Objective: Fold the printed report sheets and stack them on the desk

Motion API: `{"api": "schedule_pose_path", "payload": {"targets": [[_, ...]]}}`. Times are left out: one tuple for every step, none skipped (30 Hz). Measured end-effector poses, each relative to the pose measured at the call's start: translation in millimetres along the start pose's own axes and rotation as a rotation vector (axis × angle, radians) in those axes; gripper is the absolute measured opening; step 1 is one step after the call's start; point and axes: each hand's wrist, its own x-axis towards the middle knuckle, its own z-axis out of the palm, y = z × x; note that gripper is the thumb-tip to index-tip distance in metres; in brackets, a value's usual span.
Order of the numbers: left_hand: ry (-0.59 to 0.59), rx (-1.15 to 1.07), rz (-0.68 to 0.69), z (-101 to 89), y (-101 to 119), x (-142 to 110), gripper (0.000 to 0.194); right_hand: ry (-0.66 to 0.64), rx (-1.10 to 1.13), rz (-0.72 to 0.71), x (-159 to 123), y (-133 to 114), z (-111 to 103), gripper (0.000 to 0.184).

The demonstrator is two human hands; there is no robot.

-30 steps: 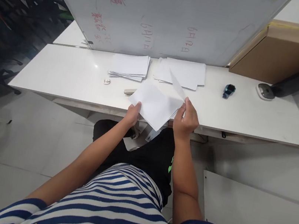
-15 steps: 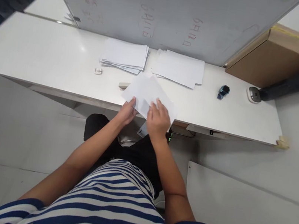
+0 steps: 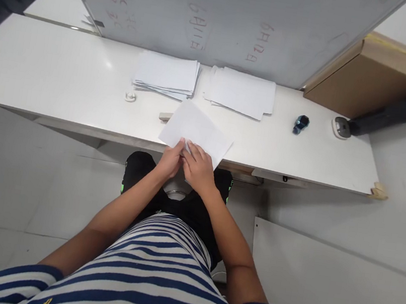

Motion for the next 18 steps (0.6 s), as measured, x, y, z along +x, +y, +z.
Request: {"api": "schedule_pose_path", "payload": {"targets": [[0.014,0.041,0.024,0.1,-0.9,1.1,0.044,0.002,0.018,-0.004,0.0,3.9,-5.3,0.039],[0.016,0.089,0.039,0.6,0.3,1.9,0.042,0.027,0.025,0.015,1.3,9.3,-11.9,0.039],[0.002,0.135,0.054,1.9,3.9,2.3,0.041,0.075,0.022,0.055,4.1,16.1,-19.9,0.040],[-0.027,0.173,0.071,4.4,10.1,2.3,0.040,0.136,0.015,0.108,8.4,24.2,-29.4,0.043],[-0.067,0.197,0.093,8.2,19.0,1.9,0.039,0.206,0.012,0.163,14.2,33.2,-40.1,0.047],[-0.115,0.206,0.118,13.7,30.1,1.2,0.039,0.264,0.026,0.207,21.0,42.8,-51.6,0.055],[-0.165,0.207,0.142,20.7,42.7,0.4,0.040,0.294,0.071,0.227,28.4,52.5,-63.4,0.061],[-0.213,0.208,0.158,28.9,55.8,-0.1,0.039,0.309,0.149,0.231,35.8,61.9,-74.6,0.064],[-0.254,0.218,0.172,37.8,68.4,0.0,0.037,0.309,0.257,0.226,42.8,70.4,-84.4,0.063],[-0.297,0.244,0.179,46.8,79.5,1.1,0.034,0.300,0.380,0.219,48.7,77.9,-92.1,0.060],[-0.331,0.280,0.191,55.0,88.1,3.2,0.032,0.293,0.509,0.219,53.2,84.0,-97.1,0.056],[-0.364,0.330,0.210,61.9,93.7,6.5,0.031,0.291,0.630,0.229,56.1,88.7,-99.0,0.051],[-0.400,0.393,0.238,67.1,96.1,11.0,0.032,0.297,0.736,0.250,57.2,92.0,-98.0,0.048],[-0.433,0.464,0.272,70.3,95.5,16.2,0.034,0.309,0.822,0.281,56.8,93.9,-94.4,0.045],[-0.460,0.538,0.303,71.5,92.3,21.8,0.036,0.320,0.890,0.321,55.0,94.6,-88.9,0.043],[-0.481,0.612,0.327,71.1,87.4,27.2,0.040,0.325,0.940,0.365,52.4,94.3,-82.4,0.042],[-0.484,0.673,0.335,69.4,81.6,31.9,0.042,0.323,0.976,0.407,49.2,93.4,-75.7,0.042],[-0.478,0.720,0.338,67.0,75.7,35.5,0.044,0.317,1.001,0.442,45.9,92.1,-69.5,0.042]]}}
